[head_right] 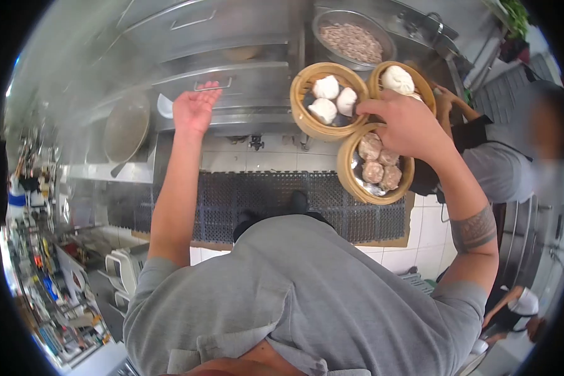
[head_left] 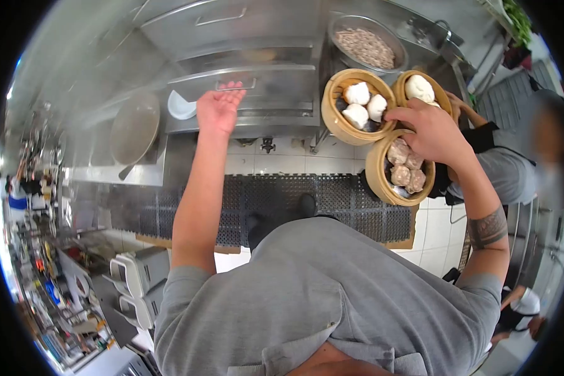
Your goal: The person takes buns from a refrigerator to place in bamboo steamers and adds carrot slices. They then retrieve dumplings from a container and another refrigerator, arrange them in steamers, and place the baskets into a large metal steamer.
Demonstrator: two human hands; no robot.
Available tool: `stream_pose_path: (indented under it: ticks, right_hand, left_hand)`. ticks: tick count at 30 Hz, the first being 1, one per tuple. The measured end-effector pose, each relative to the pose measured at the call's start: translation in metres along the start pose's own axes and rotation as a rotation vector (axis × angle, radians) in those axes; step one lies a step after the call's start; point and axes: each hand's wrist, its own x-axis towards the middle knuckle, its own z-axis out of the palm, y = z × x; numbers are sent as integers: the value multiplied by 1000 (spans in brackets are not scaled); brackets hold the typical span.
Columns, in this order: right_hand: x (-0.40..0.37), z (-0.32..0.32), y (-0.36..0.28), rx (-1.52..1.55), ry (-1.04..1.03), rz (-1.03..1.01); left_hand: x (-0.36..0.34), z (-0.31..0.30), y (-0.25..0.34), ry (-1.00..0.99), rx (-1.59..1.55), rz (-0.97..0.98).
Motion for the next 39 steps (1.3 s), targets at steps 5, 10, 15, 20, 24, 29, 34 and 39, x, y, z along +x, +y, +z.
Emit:
stream_pose_path:
  ticks: [5, 10, 15, 20, 24, 29, 34, 39]
  right_hand:
    - [1, -1, -11, 9, -5, 54]
    - [0, -3, -19, 29, -15, 99]
    - [2, 0, -17, 36, -19, 87]
    - [4, 2, -14, 41, -1, 68]
    - [3, -5, -20, 53, -21, 89]
    - [0, -20, -30, 18, -8, 79]
    - [19, -96, -45, 86, 57, -17]
    - [50, -178, -67, -143, 57, -157]
  left_hand:
    - [59, -4, 11, -72, -28, -17]
    - [86, -3, 13, -153, -46, -35]
    - [86, 26, 1, -29, -13, 15]
    - [57, 64, 1, 80, 130, -43]
    - [22, 119, 19, -223, 93, 204]
    - [12, 145, 37, -317, -215, 15]
    - [-44, 122, 46, -306, -200, 32]
    - [-132, 75, 49, -491, -145, 33]
